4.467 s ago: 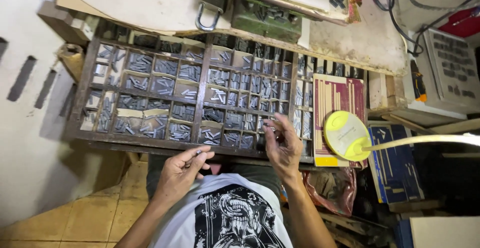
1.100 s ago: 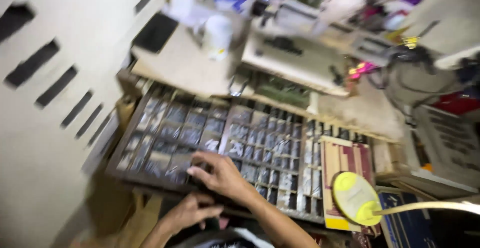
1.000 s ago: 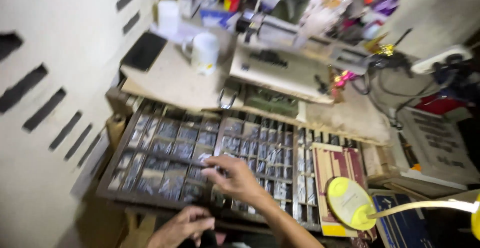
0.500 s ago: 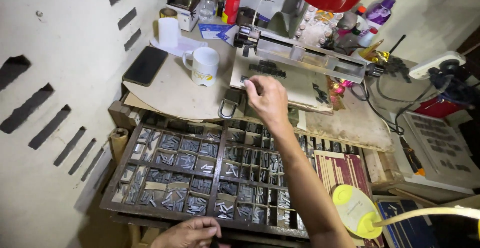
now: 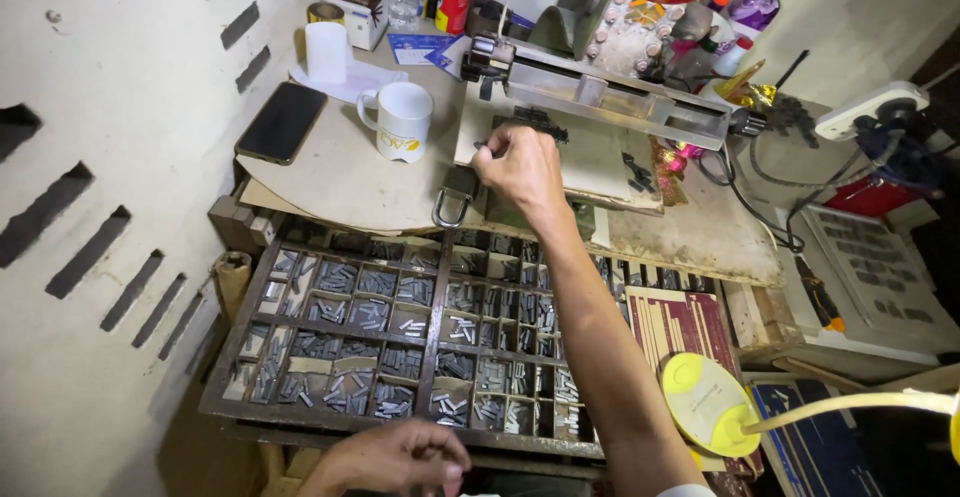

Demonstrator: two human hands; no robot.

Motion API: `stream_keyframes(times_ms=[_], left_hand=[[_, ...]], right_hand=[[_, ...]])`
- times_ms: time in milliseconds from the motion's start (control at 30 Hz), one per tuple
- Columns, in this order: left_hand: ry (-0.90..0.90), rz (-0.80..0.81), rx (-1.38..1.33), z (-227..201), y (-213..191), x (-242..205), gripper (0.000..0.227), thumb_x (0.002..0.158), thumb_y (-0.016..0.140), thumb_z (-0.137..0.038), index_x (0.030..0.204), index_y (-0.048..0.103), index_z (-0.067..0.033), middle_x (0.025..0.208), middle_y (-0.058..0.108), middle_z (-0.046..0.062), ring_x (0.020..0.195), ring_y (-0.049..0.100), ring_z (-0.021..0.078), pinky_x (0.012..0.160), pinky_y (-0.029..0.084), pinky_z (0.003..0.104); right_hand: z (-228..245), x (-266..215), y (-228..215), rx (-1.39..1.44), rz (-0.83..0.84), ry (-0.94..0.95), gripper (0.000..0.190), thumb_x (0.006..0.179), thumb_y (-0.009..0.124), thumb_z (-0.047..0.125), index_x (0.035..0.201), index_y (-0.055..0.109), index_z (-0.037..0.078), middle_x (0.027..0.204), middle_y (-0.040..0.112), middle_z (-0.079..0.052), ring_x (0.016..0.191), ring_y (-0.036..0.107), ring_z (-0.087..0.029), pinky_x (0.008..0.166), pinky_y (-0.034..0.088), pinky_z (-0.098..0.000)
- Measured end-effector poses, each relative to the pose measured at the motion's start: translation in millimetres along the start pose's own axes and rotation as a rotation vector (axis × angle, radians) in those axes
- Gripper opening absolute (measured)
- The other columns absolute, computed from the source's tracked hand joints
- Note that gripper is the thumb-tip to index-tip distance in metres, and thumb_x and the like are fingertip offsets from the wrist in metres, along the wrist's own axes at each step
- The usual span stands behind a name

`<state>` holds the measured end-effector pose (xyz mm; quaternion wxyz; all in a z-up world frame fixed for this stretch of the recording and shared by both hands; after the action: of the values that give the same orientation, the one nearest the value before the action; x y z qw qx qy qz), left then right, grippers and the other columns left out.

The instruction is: The person sorts and arranges small metal type pieces from a compartmentalized tray into a composing stick. They repeatedly pick up individual pieces, place them into the stick, and occasionally return to the tray to select more. A white dog is present nearby, and the person briefly pets it before resuming the task.

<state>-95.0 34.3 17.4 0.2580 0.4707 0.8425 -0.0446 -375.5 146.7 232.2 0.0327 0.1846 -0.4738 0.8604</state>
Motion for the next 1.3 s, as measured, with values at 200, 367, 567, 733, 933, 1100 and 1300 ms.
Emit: stream_keyframes(times_ms=[200, 367, 567, 733, 933, 1100, 1300], left_hand=[[0.529, -0.87, 0.609, -90, -46, -6, 0.032, 0.098, 0.06, -0.028, 0.124, 0.066, -0.0102, 0.11, 0.075, 0.007, 0.088, 0.073, 0.0167, 0.077, 0.062, 0.033], [0.758, -1.417, 1.182, -104, -44, -23, 0.077, 0.096, 0.073, -0.017, 0.158, 0.029, -0.0056, 0.115, 0.07, 0.016, 0.095, 0.073, 0.0274, 0.084, 0.066, 0.038], [0.525, -1.07, 1.37, -35, -11, 25, 0.043, 0.087, 0.069, -0.011, 0.129, 0.062, -0.0044, 0.109, 0.071, 0.009, 0.086, 0.07, 0.0275, 0.057, 0.06, 0.042], [0.748, -0.899, 0.794, -30, 20, 7, 0.041, 0.093, 0.068, -0.004, 0.134, 0.064, -0.0019, 0.107, 0.077, 0.013, 0.079, 0.075, 0.0265, 0.072, 0.062, 0.037], [0.63, -0.91, 0.256, -17, 12, 10, 0.027, 0.088, 0.074, -0.018, 0.115, 0.08, -0.0166, 0.079, 0.08, 0.011, 0.081, 0.079, 0.0279, 0.064, 0.061, 0.036], [0.66, -0.842, 0.143, -21, 17, 10, 0.026, 0.088, 0.072, -0.011, 0.113, 0.079, -0.0102, 0.072, 0.078, 0.015, 0.066, 0.078, 0.0272, 0.053, 0.06, 0.035], [0.646, -0.81, 0.111, -21, 19, 9, 0.027, 0.089, 0.068, -0.006, 0.113, 0.079, -0.009, 0.074, 0.079, 0.016, 0.069, 0.079, 0.0265, 0.055, 0.062, 0.034]], right_hand=[[8, -56, -26, 0.223, -0.063, -0.288, 0.015, 0.088, 0.064, 0.016, 0.073, 0.063, 0.016, 0.074, 0.067, 0.0, 0.066, 0.059, -0.01, 0.068, 0.055, -0.03], [-7, -177, 10, 0.256, 0.115, -0.428, 0.018, 0.093, 0.064, 0.011, 0.076, 0.06, 0.015, 0.075, 0.065, 0.001, 0.068, 0.059, -0.011, 0.061, 0.052, -0.0208], [-46, -258, 50, 0.546, 0.307, -0.133, 0.009, 0.08, 0.071, 0.004, 0.075, 0.066, 0.011, 0.082, 0.069, -0.003, 0.07, 0.061, -0.011, 0.061, 0.052, -0.0255], [-67, -300, 66, 1.148, 0.471, 0.068, 0.012, 0.09, 0.079, 0.009, 0.099, 0.071, 0.008, 0.089, 0.073, -0.003, 0.079, 0.07, -0.013, 0.075, 0.06, -0.0262], [-62, -322, 50, 0.965, 0.178, 0.051, 0.024, 0.078, 0.087, -0.001, 0.099, 0.076, -0.003, 0.08, 0.072, -0.012, 0.081, 0.072, -0.019, 0.077, 0.058, -0.0345], [-64, -330, 39, 0.936, 0.161, -0.035, 0.021, 0.081, 0.083, -0.003, 0.101, 0.076, -0.007, 0.086, 0.074, -0.017, 0.082, 0.075, -0.022, 0.075, 0.061, -0.0341], [-70, -333, 44, 0.961, 0.15, -0.052, 0.022, 0.083, 0.081, -0.005, 0.104, 0.075, -0.008, 0.089, 0.073, -0.018, 0.083, 0.075, -0.024, 0.073, 0.062, -0.0361]])
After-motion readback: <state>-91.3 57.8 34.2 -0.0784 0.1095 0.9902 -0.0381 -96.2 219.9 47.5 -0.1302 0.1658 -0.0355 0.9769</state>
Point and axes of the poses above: each hand's wrist, its own x-axis towards the middle knuckle, its own y-axis out of the palm, z = x × y, the point moved 7 cm from there along x, towards the middle knuckle
